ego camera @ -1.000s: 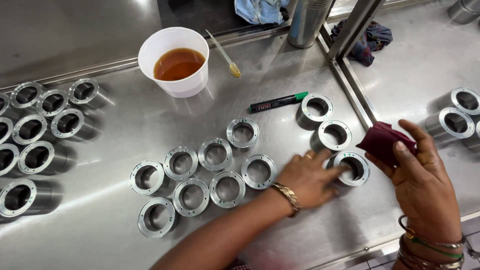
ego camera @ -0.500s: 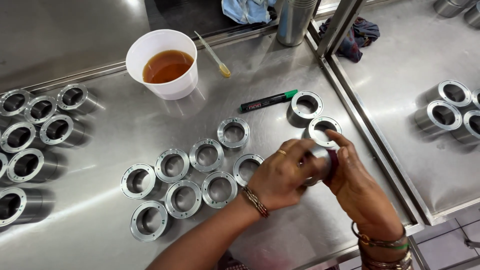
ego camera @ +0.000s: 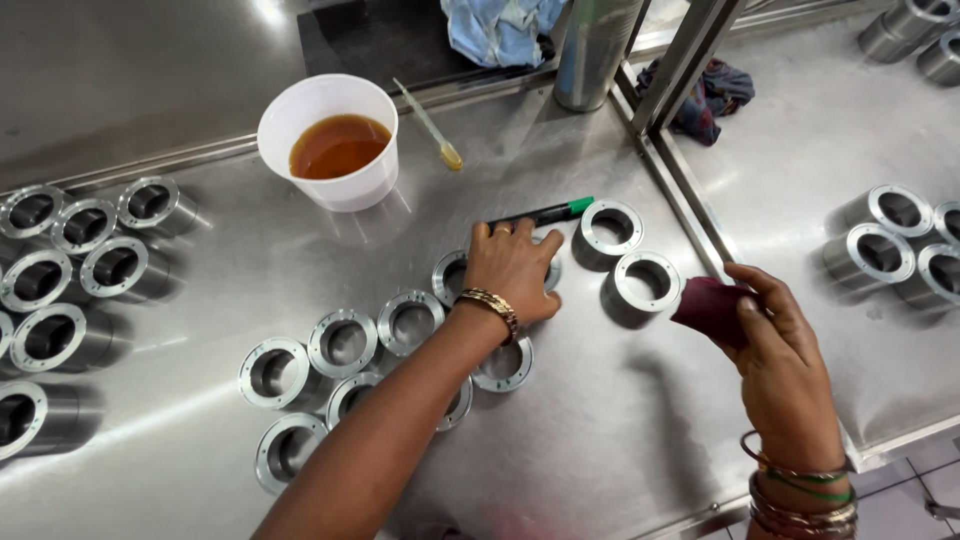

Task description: The recorder is applying a liquid solution to metal ring components, cleaning them with a cloth, and marking them with a pen for inspection.

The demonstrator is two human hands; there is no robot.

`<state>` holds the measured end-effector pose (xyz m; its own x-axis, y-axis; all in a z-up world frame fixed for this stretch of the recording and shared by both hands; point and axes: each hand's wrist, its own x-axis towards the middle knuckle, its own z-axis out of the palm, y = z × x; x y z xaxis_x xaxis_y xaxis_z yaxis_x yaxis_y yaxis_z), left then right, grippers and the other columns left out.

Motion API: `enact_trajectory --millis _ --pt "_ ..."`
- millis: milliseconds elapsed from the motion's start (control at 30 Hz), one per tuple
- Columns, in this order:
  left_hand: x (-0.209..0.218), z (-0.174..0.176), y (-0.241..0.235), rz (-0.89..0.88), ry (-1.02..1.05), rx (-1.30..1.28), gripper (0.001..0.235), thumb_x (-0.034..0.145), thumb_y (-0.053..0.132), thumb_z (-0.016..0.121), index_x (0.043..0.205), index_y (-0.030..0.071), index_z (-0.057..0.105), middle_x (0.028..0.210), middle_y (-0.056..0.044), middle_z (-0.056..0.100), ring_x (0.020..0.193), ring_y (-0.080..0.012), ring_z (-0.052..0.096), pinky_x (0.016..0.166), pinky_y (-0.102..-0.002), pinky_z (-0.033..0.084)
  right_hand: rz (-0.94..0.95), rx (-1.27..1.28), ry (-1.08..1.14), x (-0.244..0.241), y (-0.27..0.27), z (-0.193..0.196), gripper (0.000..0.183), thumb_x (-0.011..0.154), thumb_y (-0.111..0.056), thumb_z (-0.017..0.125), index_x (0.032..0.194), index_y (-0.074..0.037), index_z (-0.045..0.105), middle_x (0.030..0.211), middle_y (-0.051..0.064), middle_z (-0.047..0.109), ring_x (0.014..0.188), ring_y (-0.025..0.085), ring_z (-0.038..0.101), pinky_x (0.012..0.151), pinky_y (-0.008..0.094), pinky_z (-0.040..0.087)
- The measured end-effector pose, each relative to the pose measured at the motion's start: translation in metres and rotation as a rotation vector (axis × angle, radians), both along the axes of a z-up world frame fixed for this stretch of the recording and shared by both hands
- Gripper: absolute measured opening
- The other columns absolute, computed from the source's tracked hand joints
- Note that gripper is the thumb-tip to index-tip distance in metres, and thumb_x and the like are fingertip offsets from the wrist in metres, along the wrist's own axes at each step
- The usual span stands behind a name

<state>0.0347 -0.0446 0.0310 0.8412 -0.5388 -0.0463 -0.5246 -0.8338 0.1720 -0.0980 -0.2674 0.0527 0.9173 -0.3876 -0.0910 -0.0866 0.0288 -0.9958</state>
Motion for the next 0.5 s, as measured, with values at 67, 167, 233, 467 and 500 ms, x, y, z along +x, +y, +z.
enact_trajectory --millis 67,167,233,467,500 --pt "0.008 -0.027 -0.02 -0.009 -0.104 -0.031 0.063 0.074 0.039 0.078 0.133 0.023 0.061 0.13 -0.013 0.057 0.112 -0.0296 0.061 0.097 -0.05 0.048 -0.033 0.011 0.003 -0.001 -0.006 -0.003 0.033 0.107 -0.01 0.04 0.136 -0.004 0.056 0.124 0.011 0.061 0.116 0.021 0.062 0.104 0.037 0.053" --pt "0.018 -0.041 -0.046 -0.04 -0.202 -0.16 0.062 0.069 0.027 0.08 0.129 0.022 0.065 0.134 -0.018 0.053 0.11 -0.0333 0.062 0.097 -0.048 0.05 -0.073 0.033 -0.015 0.0 -0.017 -0.007 0.035 0.107 -0.01 0.041 0.138 -0.004 0.055 0.123 0.012 0.059 0.115 0.021 0.062 0.103 0.037 0.053" --pt "0.022 -0.04 -0.057 -0.058 -0.187 -0.26 0.064 0.067 0.023 0.081 0.129 0.021 0.065 0.137 -0.023 0.05 0.105 -0.0365 0.064 0.094 -0.047 0.053 -0.075 0.04 -0.029 -0.001 -0.02 -0.002 0.035 0.107 -0.01 0.042 0.14 -0.004 0.055 0.123 0.012 0.057 0.114 0.022 0.062 0.103 0.038 0.053" --pt "0.046 -0.033 -0.043 -0.036 0.156 -0.396 0.062 0.069 0.046 0.09 0.113 0.009 0.068 0.132 -0.019 0.058 0.116 -0.0361 0.064 0.099 -0.046 0.055 -0.099 -0.004 0.109 -0.003 -0.021 0.01 0.046 0.101 -0.014 0.046 0.147 -0.012 0.045 0.122 0.019 0.058 0.11 0.027 0.064 0.097 0.039 0.057" --pt "0.047 -0.03 -0.041 -0.038 0.193 -0.55 0.07 0.068 0.047 0.091 0.119 0.008 0.063 0.129 -0.017 0.061 0.115 -0.0352 0.065 0.098 -0.046 0.054 -0.075 0.017 0.108 -0.001 -0.023 0.008 0.048 0.101 -0.015 0.047 0.149 -0.012 0.044 0.12 0.021 0.058 0.109 0.029 0.063 0.098 0.039 0.056"
